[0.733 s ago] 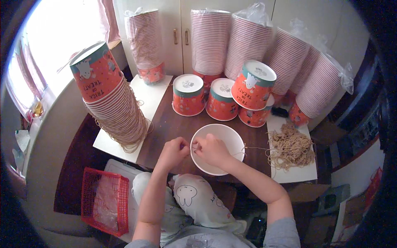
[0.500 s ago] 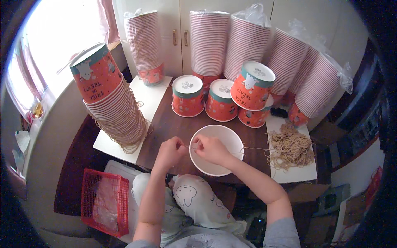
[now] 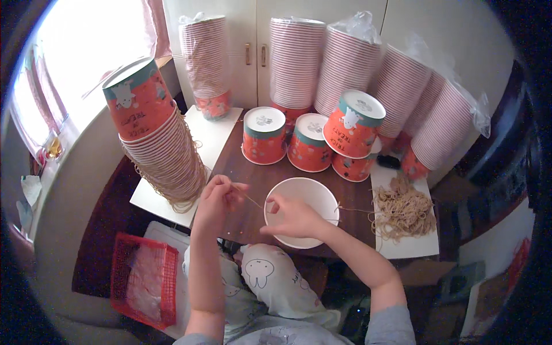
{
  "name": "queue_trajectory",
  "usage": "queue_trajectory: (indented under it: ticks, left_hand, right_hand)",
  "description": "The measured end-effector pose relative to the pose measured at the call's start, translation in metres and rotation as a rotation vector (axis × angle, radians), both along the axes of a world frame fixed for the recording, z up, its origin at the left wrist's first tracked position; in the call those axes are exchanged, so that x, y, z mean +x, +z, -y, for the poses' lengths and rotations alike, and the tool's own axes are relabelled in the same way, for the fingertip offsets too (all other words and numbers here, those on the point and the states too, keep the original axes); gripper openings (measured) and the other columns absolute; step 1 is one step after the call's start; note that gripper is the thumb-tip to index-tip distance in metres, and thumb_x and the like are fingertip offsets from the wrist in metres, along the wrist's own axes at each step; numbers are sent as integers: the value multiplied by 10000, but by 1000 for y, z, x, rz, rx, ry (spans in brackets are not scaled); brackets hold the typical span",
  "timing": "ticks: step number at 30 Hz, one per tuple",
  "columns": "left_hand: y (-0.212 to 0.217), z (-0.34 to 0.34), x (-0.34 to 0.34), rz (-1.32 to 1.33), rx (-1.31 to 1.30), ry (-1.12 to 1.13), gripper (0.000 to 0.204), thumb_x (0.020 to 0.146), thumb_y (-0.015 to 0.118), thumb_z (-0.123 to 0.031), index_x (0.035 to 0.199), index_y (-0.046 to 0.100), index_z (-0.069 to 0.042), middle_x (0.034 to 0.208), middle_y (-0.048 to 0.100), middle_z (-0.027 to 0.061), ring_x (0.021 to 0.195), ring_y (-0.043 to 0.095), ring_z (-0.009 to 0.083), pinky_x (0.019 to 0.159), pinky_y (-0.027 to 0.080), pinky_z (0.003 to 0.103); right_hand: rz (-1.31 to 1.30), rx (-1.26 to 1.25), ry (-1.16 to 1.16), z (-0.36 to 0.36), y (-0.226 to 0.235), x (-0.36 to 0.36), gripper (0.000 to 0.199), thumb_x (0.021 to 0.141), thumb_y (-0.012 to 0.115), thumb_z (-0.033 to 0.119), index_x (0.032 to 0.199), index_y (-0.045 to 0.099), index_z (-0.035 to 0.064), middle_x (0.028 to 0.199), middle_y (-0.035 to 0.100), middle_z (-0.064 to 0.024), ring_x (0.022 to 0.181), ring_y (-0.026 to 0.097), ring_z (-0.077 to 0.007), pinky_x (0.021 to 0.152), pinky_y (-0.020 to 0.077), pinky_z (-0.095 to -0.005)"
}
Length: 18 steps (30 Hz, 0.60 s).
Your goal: Attaching elastic strings to decorative paper bowls by threading them through holes and tying them.
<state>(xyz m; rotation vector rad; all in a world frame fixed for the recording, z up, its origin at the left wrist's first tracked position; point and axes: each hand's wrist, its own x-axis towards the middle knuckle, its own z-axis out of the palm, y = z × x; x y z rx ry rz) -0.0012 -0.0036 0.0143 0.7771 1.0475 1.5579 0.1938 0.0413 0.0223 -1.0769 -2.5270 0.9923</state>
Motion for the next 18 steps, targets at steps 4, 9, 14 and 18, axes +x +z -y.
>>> queue_trajectory:
  ticks: [4, 9, 14, 18]
  left_hand:
    - [3, 3, -8, 253, 199, -112, 57, 837, 356, -91, 809, 405, -97, 779, 596, 138, 581, 540, 148, 454, 391, 205]
    - [-4, 3, -18, 390, 324, -198, 25, 838, 385, -90, 832, 408, -96, 771, 593, 148, 597, 560, 163, 447, 404, 201]
    - [2, 7, 6, 235, 199, -368, 32, 863, 435, -113, 852, 432, -83, 798, 598, 132, 662, 590, 156, 494, 442, 203]
    - [-7, 1, 23, 195, 165, -457, 45, 864, 456, -109, 878, 445, -68, 853, 593, 105, 672, 592, 129, 524, 447, 193]
  right_hand:
    - [8, 67, 106, 4, -5, 3, 572, 671, 647, 304, 1136, 430, 52, 939, 578, -116, 847, 561, -290, 762, 431, -357]
    - [-40, 40, 192, 7, -1, 8, 568, 684, 632, 319, 1136, 436, 35, 884, 585, -151, 825, 572, -307, 741, 452, -363]
    - [7, 8, 74, 4, 3, 0, 491, 737, 592, 316, 1144, 444, 85, 837, 590, -133, 785, 579, -296, 699, 447, -379]
    - [-76, 80, 94, -6, -16, -5, 370, 785, 555, 307, 1085, 499, 99, 777, 590, -127, 755, 589, -271, 661, 444, -381]
